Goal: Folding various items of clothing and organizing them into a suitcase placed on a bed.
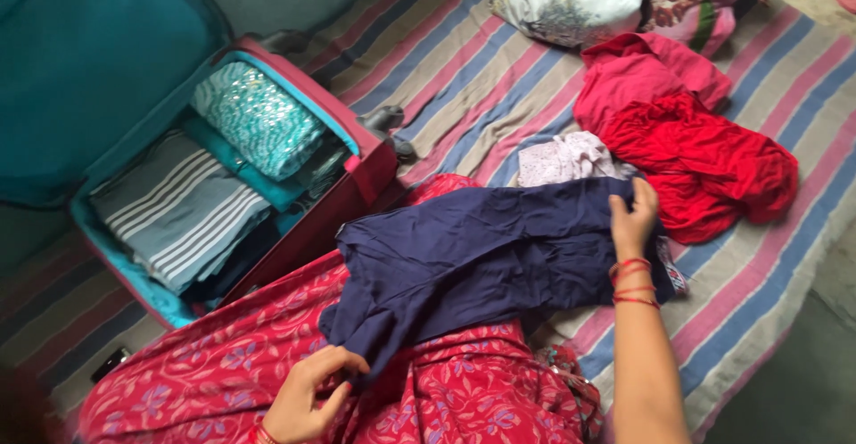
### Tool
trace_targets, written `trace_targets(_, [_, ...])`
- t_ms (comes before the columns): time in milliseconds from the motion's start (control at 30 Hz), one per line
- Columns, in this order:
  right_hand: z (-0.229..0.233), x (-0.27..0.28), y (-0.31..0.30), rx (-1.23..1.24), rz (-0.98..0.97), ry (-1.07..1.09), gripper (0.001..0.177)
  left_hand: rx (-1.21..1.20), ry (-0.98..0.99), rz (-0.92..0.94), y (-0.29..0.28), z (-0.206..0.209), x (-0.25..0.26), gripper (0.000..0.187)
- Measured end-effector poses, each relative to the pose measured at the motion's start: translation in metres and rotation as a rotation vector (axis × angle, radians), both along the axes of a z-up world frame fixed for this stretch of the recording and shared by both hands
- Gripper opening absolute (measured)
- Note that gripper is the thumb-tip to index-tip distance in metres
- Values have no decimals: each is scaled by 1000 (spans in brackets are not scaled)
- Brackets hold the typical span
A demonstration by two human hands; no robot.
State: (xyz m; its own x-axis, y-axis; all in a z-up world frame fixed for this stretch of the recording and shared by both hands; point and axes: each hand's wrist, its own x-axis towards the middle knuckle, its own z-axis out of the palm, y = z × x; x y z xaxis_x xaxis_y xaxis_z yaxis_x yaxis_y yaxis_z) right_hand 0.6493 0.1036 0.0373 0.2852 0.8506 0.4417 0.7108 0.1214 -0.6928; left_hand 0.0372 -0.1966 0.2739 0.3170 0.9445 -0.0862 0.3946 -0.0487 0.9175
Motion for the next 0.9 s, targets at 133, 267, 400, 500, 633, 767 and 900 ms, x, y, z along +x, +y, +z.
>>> trace_targets(133, [-25,24,-10,190,-3,293,65,-8,-4,-13,9,21,3,44])
trace_targets(267, [-34,32,-32,208,-55,622,65,162,-60,59,31,-13,-1,39])
trace_targets(400, [-9,-11,-59,-22,-352,99,50,85,-82,547,73,-57,-1,31])
trace_targets(500, [70,-99,-92,89,-76,21,41,199,22,605,110,-75,0,46])
trace_targets(633, [160,-202,-137,85,421,36,32,567,264,436,159,-110,0,51])
trace_targets(767, [180,-249,-151,86,566,-4,37,492,305,383,196,-156,-2,42])
trace_targets(900, [171,-261,-145,118,632,-95,29,291,222,423,210,-140,8,24])
